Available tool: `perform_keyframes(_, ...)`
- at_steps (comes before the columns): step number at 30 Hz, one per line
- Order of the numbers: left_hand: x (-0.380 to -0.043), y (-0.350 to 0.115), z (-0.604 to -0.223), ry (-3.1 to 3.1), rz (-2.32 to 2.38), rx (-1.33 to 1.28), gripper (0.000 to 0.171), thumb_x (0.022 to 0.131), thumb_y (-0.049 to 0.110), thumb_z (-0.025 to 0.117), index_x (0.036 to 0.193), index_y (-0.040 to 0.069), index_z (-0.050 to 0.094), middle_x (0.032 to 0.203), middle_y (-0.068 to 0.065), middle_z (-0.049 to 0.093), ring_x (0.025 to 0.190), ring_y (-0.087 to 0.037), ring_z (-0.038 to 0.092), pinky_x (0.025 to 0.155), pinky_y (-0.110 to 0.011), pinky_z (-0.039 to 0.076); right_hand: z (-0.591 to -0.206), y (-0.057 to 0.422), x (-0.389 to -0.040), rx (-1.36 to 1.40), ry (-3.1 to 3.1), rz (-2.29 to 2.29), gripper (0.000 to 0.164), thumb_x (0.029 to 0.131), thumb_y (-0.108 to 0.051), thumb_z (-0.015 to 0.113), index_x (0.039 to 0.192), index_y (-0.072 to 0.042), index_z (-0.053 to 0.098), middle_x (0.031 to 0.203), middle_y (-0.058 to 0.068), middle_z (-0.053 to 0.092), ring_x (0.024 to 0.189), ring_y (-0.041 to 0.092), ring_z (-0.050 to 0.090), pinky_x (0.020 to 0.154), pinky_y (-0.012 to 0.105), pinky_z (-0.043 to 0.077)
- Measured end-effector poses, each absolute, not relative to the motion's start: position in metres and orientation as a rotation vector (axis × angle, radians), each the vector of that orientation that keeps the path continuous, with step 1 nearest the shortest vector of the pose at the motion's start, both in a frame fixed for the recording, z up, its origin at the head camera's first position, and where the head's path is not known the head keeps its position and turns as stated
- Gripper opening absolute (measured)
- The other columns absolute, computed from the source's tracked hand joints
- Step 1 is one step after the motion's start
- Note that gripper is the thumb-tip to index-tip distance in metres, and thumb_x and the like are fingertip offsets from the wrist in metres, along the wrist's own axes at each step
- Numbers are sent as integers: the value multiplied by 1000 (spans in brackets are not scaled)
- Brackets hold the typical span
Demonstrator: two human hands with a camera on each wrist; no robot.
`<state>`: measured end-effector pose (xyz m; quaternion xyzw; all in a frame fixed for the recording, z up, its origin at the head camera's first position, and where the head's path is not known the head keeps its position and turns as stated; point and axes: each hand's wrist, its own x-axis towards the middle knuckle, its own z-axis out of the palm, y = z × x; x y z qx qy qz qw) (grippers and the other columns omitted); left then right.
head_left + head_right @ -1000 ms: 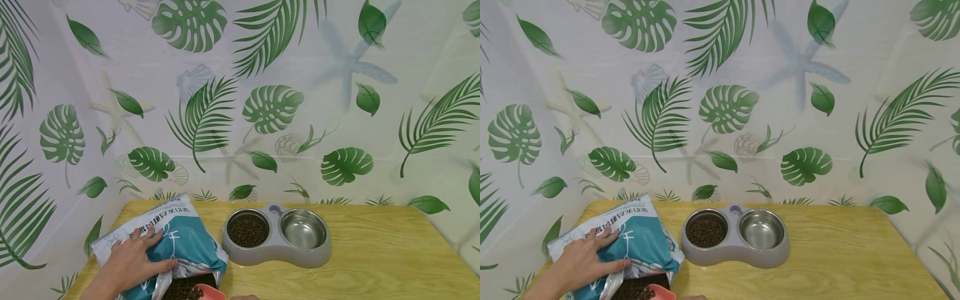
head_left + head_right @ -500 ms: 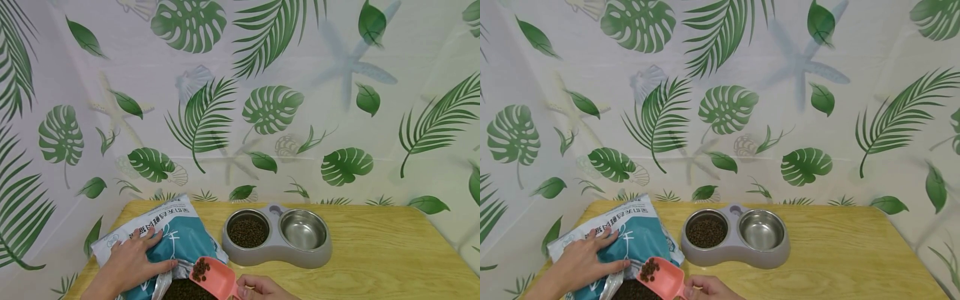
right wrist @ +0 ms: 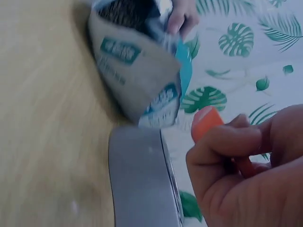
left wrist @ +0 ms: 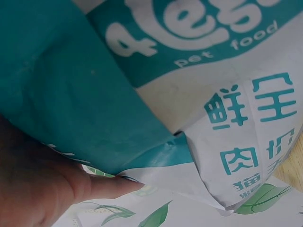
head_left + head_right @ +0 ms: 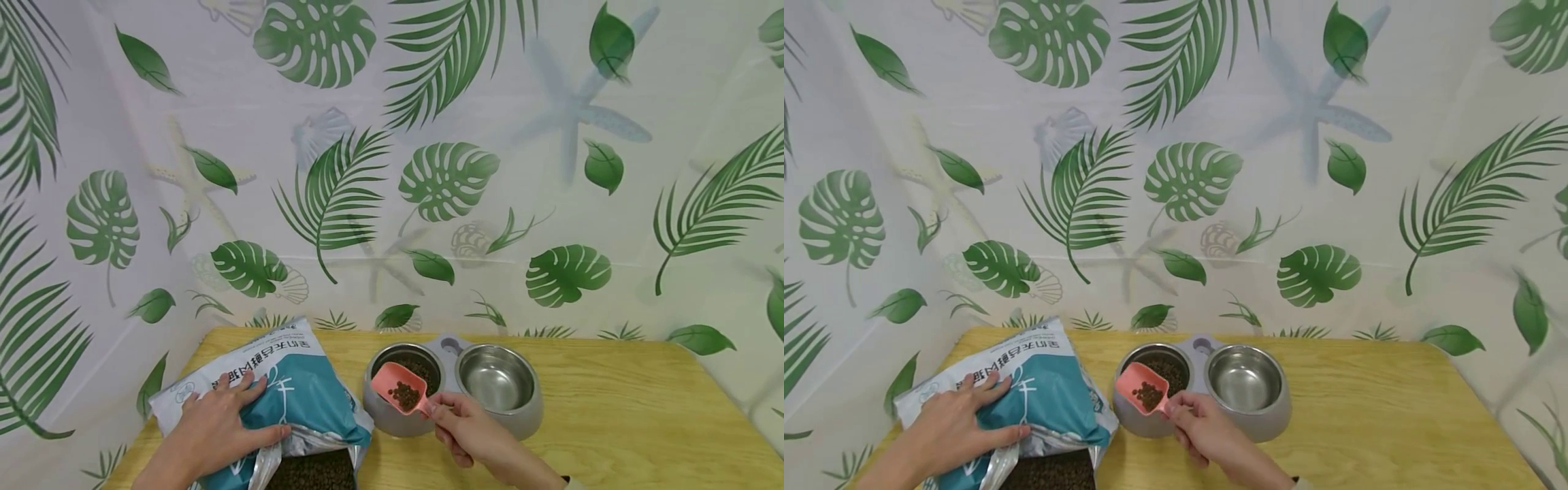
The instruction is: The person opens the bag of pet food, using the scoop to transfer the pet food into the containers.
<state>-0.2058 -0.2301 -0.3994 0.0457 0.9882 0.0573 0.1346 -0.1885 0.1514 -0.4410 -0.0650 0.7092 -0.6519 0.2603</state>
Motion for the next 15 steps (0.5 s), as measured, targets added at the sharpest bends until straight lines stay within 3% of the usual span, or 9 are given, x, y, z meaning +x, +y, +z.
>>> perform_keyframes(8, -206, -231, -399, 2870, 169, 144, 107, 78, 90, 55, 152, 12, 53, 158, -24, 45, 141, -65, 35, 97, -88, 31, -449, 151, -209, -193, 2822, -1372, 13, 101, -17, 64, 99, -8, 74, 69, -2, 56, 61, 9, 44, 56, 24, 37)
perform_keyframes(11, -206, -231, -398, 2871, 165, 140, 108, 77, 90, 55, 152, 12, 53, 158, -24, 45, 140, -65, 35, 97, -88, 30, -451, 149, -213, -267, 2960, -1262, 9, 99, -12, 66, 94, -8, 72, 66, -4, 53, 59, 9, 42, 55, 23, 35)
perform_keyframes(15, -206, -230, -399, 2867, 168, 135, 108, 77, 91, 55, 152, 13, 52, 158, -24, 45, 141, -65, 35, 97, -88, 30, -454, 149, -217, -375, 3073, -1121, 19, 99, -12, 67, 81, -11, 62, 60, -5, 42, 55, 8, 36, 53, 22, 31)
